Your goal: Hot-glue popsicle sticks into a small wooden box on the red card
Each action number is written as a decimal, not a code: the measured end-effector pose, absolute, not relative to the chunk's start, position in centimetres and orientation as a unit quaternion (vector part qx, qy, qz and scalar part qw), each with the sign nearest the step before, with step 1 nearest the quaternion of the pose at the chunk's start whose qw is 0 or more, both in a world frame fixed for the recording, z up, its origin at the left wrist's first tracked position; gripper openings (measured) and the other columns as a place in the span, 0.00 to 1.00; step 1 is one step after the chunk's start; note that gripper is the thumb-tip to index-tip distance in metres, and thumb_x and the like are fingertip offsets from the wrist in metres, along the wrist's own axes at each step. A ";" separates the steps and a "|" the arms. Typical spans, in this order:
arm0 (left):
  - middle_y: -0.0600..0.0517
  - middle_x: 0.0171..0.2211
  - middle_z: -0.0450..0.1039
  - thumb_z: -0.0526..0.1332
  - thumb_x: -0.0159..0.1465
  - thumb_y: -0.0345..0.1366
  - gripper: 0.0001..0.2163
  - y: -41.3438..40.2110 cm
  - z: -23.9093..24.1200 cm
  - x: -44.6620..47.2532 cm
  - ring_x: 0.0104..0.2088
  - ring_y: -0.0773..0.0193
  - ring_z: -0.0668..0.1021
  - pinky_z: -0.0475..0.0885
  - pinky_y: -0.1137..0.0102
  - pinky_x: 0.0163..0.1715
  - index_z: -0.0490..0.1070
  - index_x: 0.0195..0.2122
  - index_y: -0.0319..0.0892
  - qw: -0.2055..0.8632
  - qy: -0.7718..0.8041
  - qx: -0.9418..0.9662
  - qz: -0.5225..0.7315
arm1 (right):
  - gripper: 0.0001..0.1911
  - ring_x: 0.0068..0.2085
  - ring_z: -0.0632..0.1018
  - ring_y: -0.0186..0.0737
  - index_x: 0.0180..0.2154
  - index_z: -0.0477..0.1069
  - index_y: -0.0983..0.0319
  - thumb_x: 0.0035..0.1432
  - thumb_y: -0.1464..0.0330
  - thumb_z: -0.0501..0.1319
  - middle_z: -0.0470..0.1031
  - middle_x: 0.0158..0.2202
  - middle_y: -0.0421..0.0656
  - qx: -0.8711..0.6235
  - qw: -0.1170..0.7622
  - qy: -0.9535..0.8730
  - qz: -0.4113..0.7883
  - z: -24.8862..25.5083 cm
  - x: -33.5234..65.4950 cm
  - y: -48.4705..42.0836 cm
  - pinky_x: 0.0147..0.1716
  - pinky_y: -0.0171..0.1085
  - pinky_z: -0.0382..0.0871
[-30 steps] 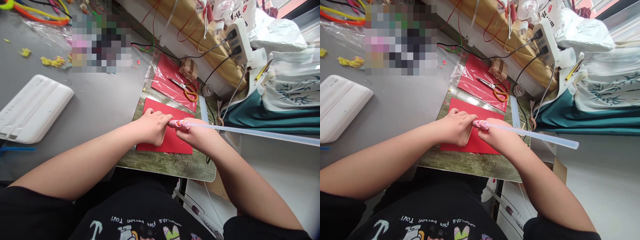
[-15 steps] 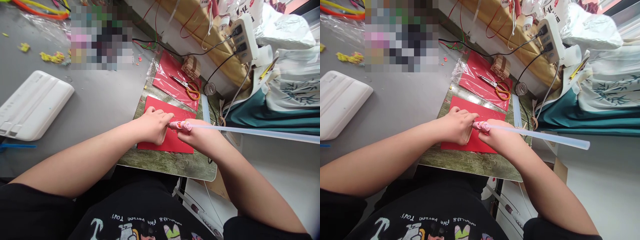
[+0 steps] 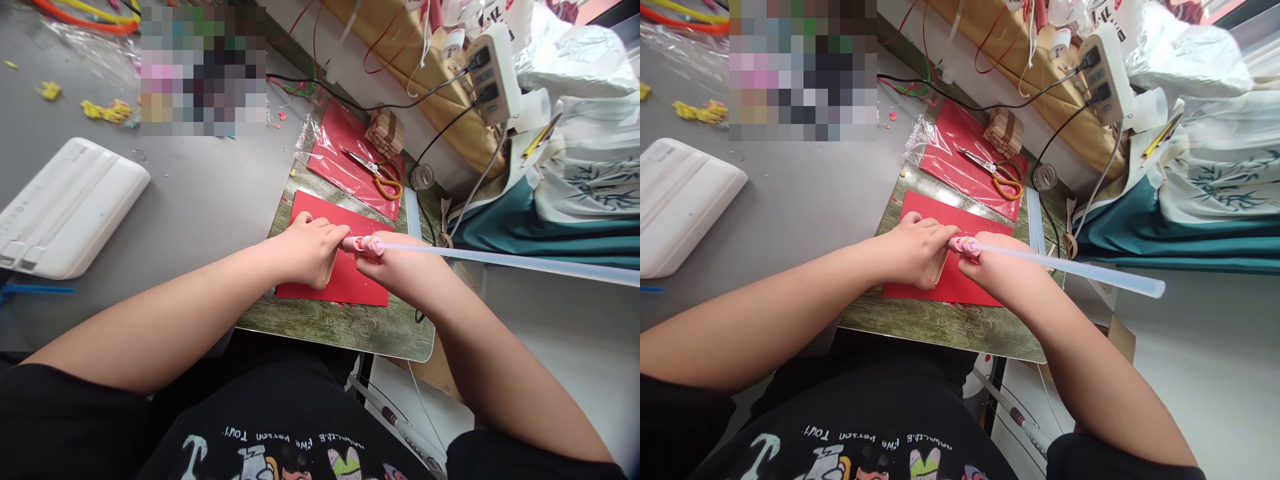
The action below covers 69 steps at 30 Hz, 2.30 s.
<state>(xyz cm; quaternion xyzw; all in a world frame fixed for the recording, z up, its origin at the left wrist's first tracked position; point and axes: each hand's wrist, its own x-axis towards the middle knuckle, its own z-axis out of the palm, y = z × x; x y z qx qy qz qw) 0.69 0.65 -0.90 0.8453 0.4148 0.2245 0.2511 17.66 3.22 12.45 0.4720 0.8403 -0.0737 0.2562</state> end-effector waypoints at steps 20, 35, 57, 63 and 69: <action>0.41 0.53 0.78 0.60 0.59 0.38 0.36 0.8 -1.0 0.7 0.54 0.43 0.74 0.56 0.50 0.55 0.56 0.70 0.38 0.251 0.411 0.849 0.216 | 0.07 0.29 0.66 0.38 0.32 0.70 0.58 0.64 0.68 0.58 0.68 0.27 0.40 0.461 0.207 0.856 -0.111 13.4 18.2 2.1 0.30 0.40 0.52; 0.42 0.51 0.78 0.60 0.58 0.37 0.34 0.8 -0.9 0.6 0.53 0.43 0.75 0.57 0.50 0.54 0.58 0.67 0.40 0.255 0.411 0.847 0.220 | 0.07 0.31 0.70 0.40 0.35 0.74 0.58 0.64 0.68 0.58 0.73 0.30 0.42 0.481 0.192 0.845 -0.136 14.0 17.9 2.4 0.31 0.39 0.56; 0.40 0.54 0.78 0.61 0.57 0.38 0.37 0.9 -0.7 0.5 0.55 0.41 0.74 0.56 0.50 0.56 0.57 0.70 0.41 0.272 0.407 0.849 0.201 | 0.07 0.30 0.67 0.40 0.34 0.72 0.58 0.64 0.67 0.57 0.70 0.29 0.42 0.457 0.198 0.859 -0.115 13.4 18.4 2.6 0.29 0.40 0.52; 0.41 0.52 0.78 0.60 0.58 0.38 0.35 0.8 -0.9 0.6 0.54 0.42 0.74 0.57 0.50 0.55 0.59 0.68 0.40 0.259 0.410 0.847 0.216 | 0.06 0.29 0.66 0.39 0.34 0.71 0.58 0.64 0.67 0.57 0.70 0.28 0.41 0.453 0.204 0.860 -0.120 13.4 18.4 2.6 0.29 0.40 0.51; 0.41 0.52 0.79 0.60 0.58 0.38 0.35 0.8 -1.0 0.7 0.54 0.42 0.74 0.56 0.50 0.55 0.59 0.69 0.40 0.259 0.410 0.846 0.221 | 0.07 0.29 0.68 0.40 0.33 0.72 0.58 0.64 0.66 0.58 0.72 0.28 0.43 0.460 0.208 0.854 -0.121 13.6 18.3 2.3 0.28 0.40 0.52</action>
